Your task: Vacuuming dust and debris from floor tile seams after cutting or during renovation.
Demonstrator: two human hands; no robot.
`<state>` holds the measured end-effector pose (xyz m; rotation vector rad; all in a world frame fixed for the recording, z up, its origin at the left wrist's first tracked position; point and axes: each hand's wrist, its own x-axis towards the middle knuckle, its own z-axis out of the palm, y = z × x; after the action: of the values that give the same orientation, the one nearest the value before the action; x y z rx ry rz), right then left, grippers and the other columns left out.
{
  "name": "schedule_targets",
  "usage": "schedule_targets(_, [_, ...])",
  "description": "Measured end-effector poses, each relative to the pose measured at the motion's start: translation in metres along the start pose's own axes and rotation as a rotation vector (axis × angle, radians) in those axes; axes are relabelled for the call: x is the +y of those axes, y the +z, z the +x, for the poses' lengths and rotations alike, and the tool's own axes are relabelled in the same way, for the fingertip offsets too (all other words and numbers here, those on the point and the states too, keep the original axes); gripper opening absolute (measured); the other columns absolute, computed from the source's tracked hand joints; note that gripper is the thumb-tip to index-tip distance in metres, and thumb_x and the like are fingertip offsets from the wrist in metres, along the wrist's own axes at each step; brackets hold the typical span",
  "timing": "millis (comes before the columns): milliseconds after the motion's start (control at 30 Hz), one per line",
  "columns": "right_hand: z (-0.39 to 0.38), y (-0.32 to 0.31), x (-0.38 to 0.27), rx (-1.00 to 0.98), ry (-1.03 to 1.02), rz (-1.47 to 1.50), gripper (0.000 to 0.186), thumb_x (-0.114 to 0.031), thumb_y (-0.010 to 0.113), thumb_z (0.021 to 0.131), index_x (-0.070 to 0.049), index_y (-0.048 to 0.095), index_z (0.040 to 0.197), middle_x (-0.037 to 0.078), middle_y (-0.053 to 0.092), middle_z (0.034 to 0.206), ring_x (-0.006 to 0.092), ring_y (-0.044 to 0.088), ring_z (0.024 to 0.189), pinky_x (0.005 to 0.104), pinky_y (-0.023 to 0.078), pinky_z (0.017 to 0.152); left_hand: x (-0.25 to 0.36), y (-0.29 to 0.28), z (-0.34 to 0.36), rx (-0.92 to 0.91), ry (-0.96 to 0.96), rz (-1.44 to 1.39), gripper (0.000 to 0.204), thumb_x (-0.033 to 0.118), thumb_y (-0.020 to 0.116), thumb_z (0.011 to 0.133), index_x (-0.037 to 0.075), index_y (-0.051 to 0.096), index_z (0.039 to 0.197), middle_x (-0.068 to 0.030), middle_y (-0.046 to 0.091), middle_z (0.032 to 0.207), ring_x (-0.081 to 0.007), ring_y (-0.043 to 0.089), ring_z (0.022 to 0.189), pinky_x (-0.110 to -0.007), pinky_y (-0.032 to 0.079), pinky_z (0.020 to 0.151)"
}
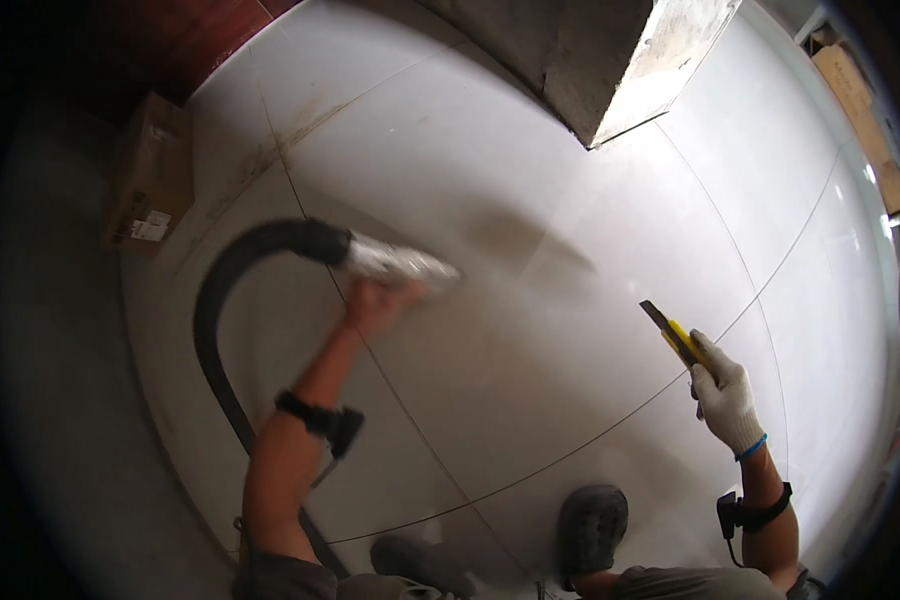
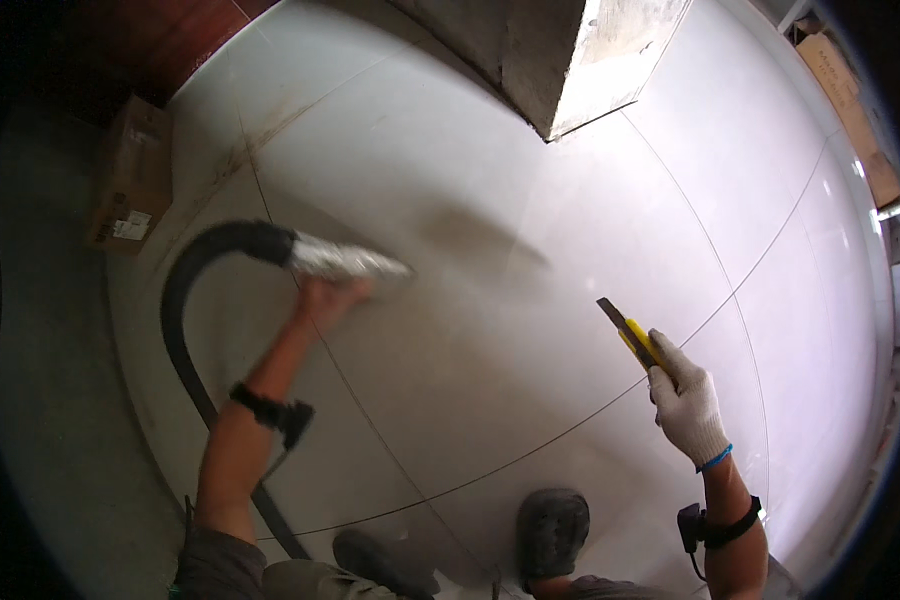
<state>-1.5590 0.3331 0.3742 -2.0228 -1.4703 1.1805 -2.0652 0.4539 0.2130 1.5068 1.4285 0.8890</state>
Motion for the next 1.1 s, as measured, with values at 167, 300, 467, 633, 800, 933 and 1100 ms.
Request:
schedule_targets(167, [0.012, 0.003, -0.007, -0.091, -0.002, 0.030, 0.051, -0.007, 0.051, 0.104, 0.000, 0.051, 0.155, -0.002, 0.053, 0.073, 0.0060, 0.047, 0.055, 0.0254, 0.046, 0.049, 0.022, 0.046, -0.134, 0.028, 0.003, 0.169, 0.035, 0.016, 0.084, 0.091, 0.006, 0.072, 0.122, -0.0051, 0.073, 0.109, -0.0177, 0.070, 0.102, -0.036, 0.058, 0.091])
schedule_targets(300, [0.004, -0.006, -0.013, -0.059, -0.067, -0.048, 0.052, -0.006, 0.048, 0.105, -0.003, 0.048, 0.157, -0.002, 0.052, 0.071, 0.0051, 0.046, 0.052, 0.0228, 0.043, 0.043, 0.018, 0.054, -0.250, 0.243, 0.012, 0.292, 0.028, 0.016, 0.080, 0.096, 0.007, 0.074, 0.121, -0.0060, 0.073, 0.110, -0.0212, 0.072, 0.102, -0.037, 0.057, 0.094])
schedule_targets(467, [-0.009, 0.012, -0.026, -0.117, -0.155, -0.148, 0.051, -0.005, 0.046, 0.106, -0.005, 0.048, 0.158, -0.003, 0.051, 0.068, 0.0043, 0.043, 0.047, 0.0223, 0.041, 0.040, 0.000, 0.054, -0.401, 0.738, -0.168, 0.425, 0.028, 0.020, 0.082, 0.094, 0.000, 0.073, 0.112, -0.0084, 0.073, 0.098, -0.0231, 0.072, 0.096, -0.040, 0.057, 0.089])
schedule_targets(633, [-0.045, 0.031, -0.037, -0.170, -0.244, -0.249, 0.051, -0.008, 0.047, 0.108, -0.006, 0.048, 0.158, -0.003, 0.050, 0.067, 0.0043, 0.042, 0.047, 0.0232, 0.040, 0.039, -0.019, 0.000, -0.475, 1.213, -0.464, 0.122, 0.034, 0.015, 0.081, 0.094, -0.002, 0.069, 0.120, -0.0116, 0.074, 0.110, -0.0215, 0.071, 0.096, -0.039, 0.058, 0.087])
schedule_targets(800, [-0.006, 0.018, -0.003, -0.151, -0.370, -0.420, 0.050, -0.010, 0.049, 0.109, -0.009, 0.047, 0.159, -0.004, 0.048, 0.064, 0.0041, 0.041, 0.046, 0.0234, 0.039, 0.037, -0.100, 0.017, -0.578, 1.659, -0.449, -0.123, 0.032, 0.009, 0.077, 0.094, -0.007, 0.066, 0.119, -0.0154, 0.073, 0.110, -0.0206, 0.070, 0.096, -0.037, 0.059, 0.081])
schedule_targets(933, [0.015, 0.008, 0.018, -0.077, -0.415, -0.532, 0.050, -0.012, 0.049, 0.110, -0.010, 0.046, 0.160, -0.004, 0.048, 0.063, 0.0039, 0.041, 0.044, 0.0233, 0.037, 0.034, -0.139, -0.005, -0.636, 1.781, -0.530, -0.234, 0.030, 0.005, 0.076, 0.093, -0.008, 0.066, 0.118, -0.0158, 0.071, 0.112, -0.0214, 0.070, 0.101, -0.036, 0.059, 0.086])
schedule_targets(1100, [-0.006, 0.037, 0.030, 0.052, -0.369, -0.527, 0.050, -0.012, 0.049, 0.109, -0.012, 0.048, 0.160, -0.006, 0.045, 0.060, 0.0043, 0.039, 0.042, 0.0249, 0.035, 0.034, -0.173, 0.060, -0.630, 1.359, -0.410, 0.002, 0.035, 0.014, 0.081, 0.094, -0.006, 0.068, 0.121, -0.0122, 0.072, 0.122, -0.0212, 0.070, 0.108, -0.038, 0.058, 0.095])
